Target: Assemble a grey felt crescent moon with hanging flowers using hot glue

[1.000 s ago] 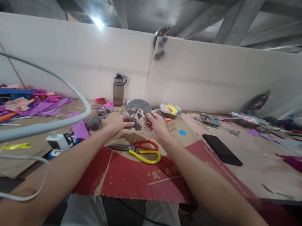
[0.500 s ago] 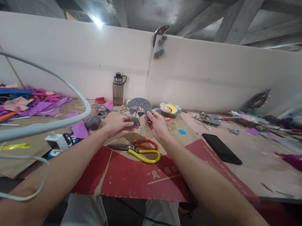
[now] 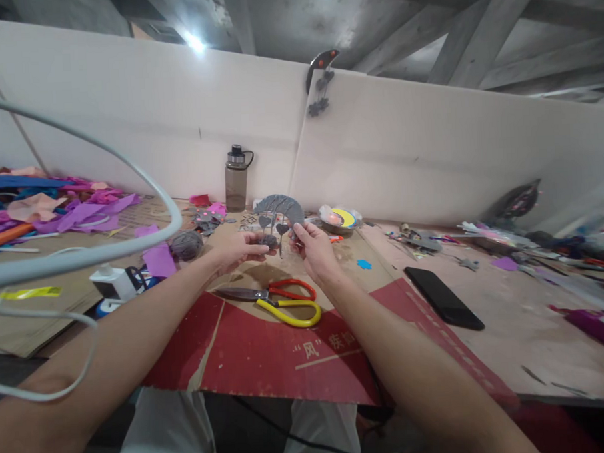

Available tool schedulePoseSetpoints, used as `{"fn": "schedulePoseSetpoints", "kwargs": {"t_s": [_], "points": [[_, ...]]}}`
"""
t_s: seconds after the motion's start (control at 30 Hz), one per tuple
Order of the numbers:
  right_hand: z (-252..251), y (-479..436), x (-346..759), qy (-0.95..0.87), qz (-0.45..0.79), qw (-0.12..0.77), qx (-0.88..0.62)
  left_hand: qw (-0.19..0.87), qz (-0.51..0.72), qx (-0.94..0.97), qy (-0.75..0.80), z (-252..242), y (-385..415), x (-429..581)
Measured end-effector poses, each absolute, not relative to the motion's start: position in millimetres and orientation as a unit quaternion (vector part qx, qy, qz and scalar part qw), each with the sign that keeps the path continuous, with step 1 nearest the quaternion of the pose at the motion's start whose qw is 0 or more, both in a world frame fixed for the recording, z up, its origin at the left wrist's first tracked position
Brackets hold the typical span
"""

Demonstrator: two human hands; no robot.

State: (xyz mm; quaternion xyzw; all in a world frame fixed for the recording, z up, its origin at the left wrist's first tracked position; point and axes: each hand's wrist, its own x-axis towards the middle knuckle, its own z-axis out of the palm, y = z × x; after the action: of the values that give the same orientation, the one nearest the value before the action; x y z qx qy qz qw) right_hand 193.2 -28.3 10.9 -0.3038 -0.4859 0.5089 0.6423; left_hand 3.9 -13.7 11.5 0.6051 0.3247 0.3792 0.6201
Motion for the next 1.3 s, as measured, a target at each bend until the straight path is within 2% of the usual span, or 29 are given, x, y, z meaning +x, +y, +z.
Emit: {"fn": "schedulePoseSetpoints", "kwargs": {"t_s": [0.27,0.33,0.47,0.57,0.77,1.03,1.17,1.3], "points": [[11,-29,192,-0.485,0.508,0.640,-0.313,0.558,0.431,0.608,0.364,7,-7,6],[11,-28,192,-0.486,0.494,0.647,-0.318,0.494,0.466,0.606,0.415,7,-7,6],[9,-27,191,-0.497,0.430,0.666,-0.352,0.294,0.534,0.608,0.508,13,-15,7],[6,-28,188,-0.511,0.388,0.670,-0.374,0.237,0.557,0.630,0.487,22,-24,12],[-1,-35,174,-0.594,0.290,0.629,-0.409,0.348,0.522,0.672,0.394,34,-39,35],[-3,-42,162,-0.726,0.058,0.567,-0.384,0.372,0.579,0.598,0.410,30,-43,43],[-4,-41,159,-0.765,0.058,0.531,-0.358,0.361,0.590,0.590,0.417,25,-31,34],[5,-43,169,-0.741,0.091,0.560,-0.360,0.378,0.610,0.564,0.407,28,-21,22]]}}
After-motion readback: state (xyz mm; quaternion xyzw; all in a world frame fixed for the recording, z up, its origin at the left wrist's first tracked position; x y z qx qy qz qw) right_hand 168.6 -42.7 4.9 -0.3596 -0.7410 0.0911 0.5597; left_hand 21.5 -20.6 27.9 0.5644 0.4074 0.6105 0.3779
